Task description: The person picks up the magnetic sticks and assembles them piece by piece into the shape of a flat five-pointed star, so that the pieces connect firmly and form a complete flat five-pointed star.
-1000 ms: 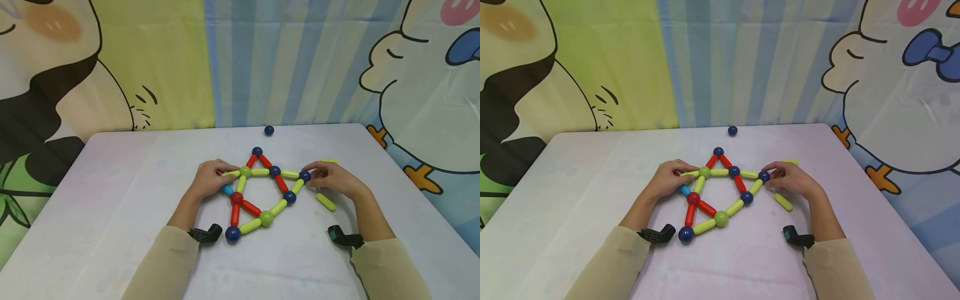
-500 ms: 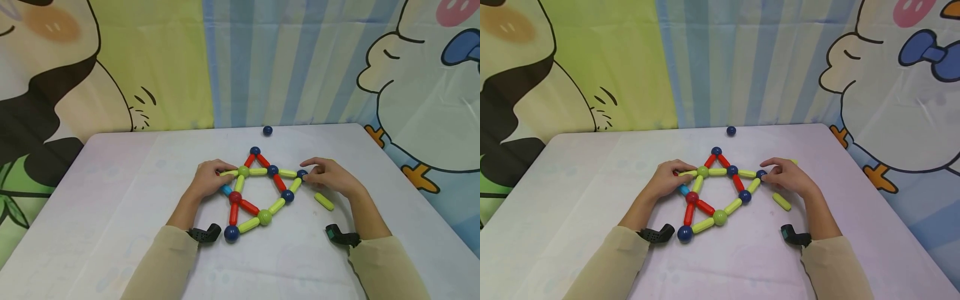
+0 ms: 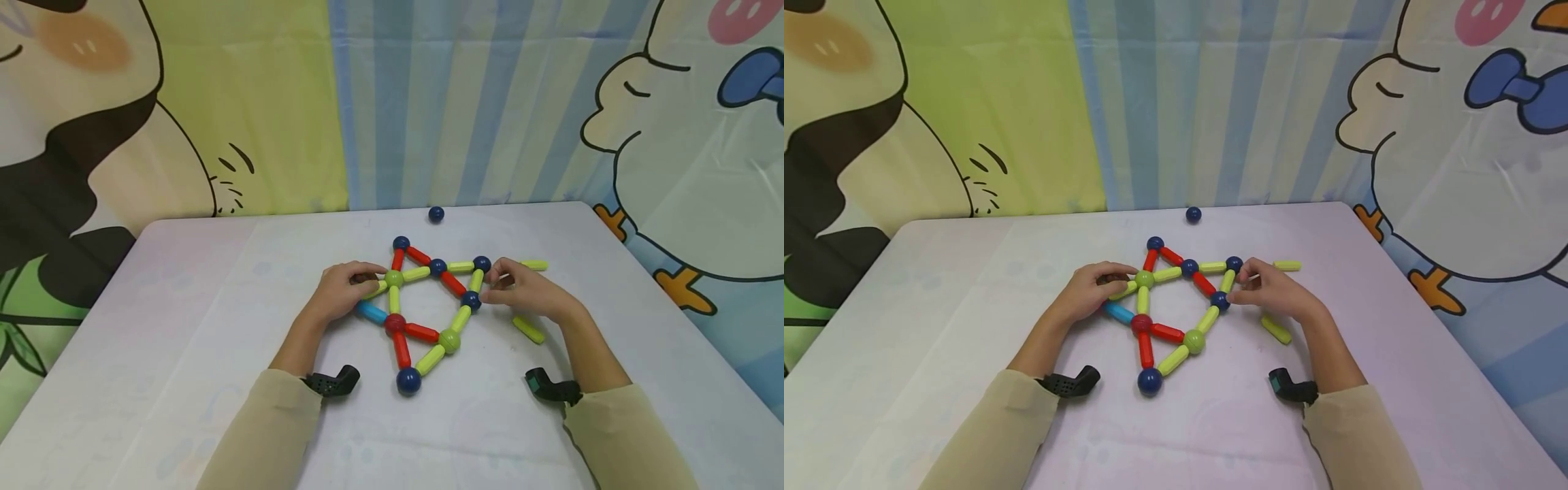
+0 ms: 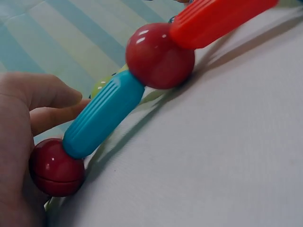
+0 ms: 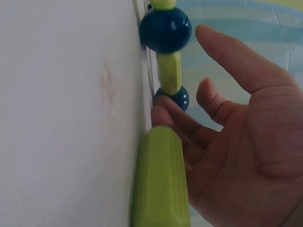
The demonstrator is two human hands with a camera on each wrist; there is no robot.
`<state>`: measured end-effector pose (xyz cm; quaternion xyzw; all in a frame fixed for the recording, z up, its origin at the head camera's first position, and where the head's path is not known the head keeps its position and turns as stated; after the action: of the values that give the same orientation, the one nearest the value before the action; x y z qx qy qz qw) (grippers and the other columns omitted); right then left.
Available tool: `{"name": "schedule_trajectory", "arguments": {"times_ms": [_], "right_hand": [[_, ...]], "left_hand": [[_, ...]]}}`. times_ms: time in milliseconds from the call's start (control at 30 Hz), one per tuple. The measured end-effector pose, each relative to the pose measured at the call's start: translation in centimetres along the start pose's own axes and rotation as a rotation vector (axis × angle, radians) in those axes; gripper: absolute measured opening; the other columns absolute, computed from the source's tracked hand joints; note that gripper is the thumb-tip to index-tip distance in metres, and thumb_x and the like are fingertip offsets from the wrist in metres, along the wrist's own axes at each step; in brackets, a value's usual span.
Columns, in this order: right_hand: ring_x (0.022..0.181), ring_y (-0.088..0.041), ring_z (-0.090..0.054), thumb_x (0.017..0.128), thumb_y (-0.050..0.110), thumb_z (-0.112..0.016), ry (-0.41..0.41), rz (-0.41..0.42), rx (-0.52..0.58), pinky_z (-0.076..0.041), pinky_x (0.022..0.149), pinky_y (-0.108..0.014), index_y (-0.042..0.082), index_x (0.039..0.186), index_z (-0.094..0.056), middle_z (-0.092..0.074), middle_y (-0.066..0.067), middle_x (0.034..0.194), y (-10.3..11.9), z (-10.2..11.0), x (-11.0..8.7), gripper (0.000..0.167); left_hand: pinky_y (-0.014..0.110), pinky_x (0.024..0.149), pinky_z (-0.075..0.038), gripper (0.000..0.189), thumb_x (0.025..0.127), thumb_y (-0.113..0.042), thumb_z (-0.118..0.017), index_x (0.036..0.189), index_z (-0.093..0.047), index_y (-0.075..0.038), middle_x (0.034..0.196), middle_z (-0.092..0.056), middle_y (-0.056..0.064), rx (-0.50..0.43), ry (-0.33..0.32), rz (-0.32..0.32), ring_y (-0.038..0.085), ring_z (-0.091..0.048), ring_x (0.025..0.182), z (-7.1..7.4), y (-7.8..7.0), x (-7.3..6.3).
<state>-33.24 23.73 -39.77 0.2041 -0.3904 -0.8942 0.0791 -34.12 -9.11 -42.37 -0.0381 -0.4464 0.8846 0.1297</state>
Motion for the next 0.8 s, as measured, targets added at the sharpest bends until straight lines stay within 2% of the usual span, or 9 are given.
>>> {"name": "schedule_trajectory", "arguments": {"times_ms": [100,200,433,667,800], "right_hand": [[0.097,-0.027,-0.052,0.089,0.031,-0.081,0.016,0.021,-0.038,-0.044,0.076,-0.033,0.006,0.109,-0.047,-0.053,-0.011,0.102,0.46,-0.43,-0.01,0.046],[0.092,-0.027,-0.052,0.088,0.029,-0.083,0.009,0.032,-0.046,-0.044,0.073,-0.033,0.005,0.109,-0.049,-0.051,-0.010,0.096,0.73,-0.59,0.05,0.046],[0.101,-0.027,-0.058,0.094,0.027,-0.077,-0.039,0.035,-0.068,-0.050,0.085,-0.032,0.006,0.116,-0.057,-0.062,-0.012,0.115,0.53,-0.50,0.38,0.037],[0.090,-0.026,-0.059,0.099,0.027,-0.070,-0.071,0.025,-0.077,-0.048,0.077,-0.033,0.008,0.129,-0.061,-0.068,-0.012,0.103,0.48,-0.77,0.75,0.036],[0.092,-0.026,-0.061,0.099,0.026,-0.070,-0.085,0.029,-0.070,-0.050,0.079,-0.032,0.012,0.134,-0.062,-0.071,-0.011,0.107,0.74,-1.04,0.89,0.038]], "left_hand": [[0.044,0.098,-0.047,0.031,0.097,-0.025,-0.061,0.123,-0.077,-0.022,0.116,-0.076,0.003,-0.023,0.010,-0.019,0.021,-0.064,0.107,0.01,-0.03,0.02],[0.047,0.101,-0.045,0.030,0.096,-0.025,-0.061,0.121,-0.078,-0.023,0.117,-0.076,0.002,-0.036,0.016,-0.020,0.021,-0.063,0.108,0.01,-0.08,-0.03],[0.043,0.096,-0.047,0.026,0.098,-0.028,-0.063,0.116,-0.079,-0.022,0.117,-0.074,0.000,-0.038,0.039,0.008,0.021,-0.061,0.107,-0.04,-0.04,-0.17],[0.042,0.097,-0.048,0.019,0.093,-0.033,-0.071,0.097,-0.082,-0.019,0.105,-0.075,-0.001,-0.029,0.001,0.039,0.021,-0.062,0.106,-0.24,0.11,0.03],[0.038,0.089,-0.050,0.020,0.091,-0.038,-0.074,0.090,-0.078,-0.018,0.096,-0.072,0.000,-0.014,-0.039,0.064,0.021,-0.061,0.099,-0.43,0.33,0.13]]}}
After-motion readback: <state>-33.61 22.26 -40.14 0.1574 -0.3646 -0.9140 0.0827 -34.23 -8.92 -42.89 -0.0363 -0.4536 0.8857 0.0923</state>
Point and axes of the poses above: each hand's wrist, its own x-axis towards the middle knuckle, its own z-axis out of the back of the hand, y = z × x, the point moved 6 cm from there along x, towards the middle knuckle
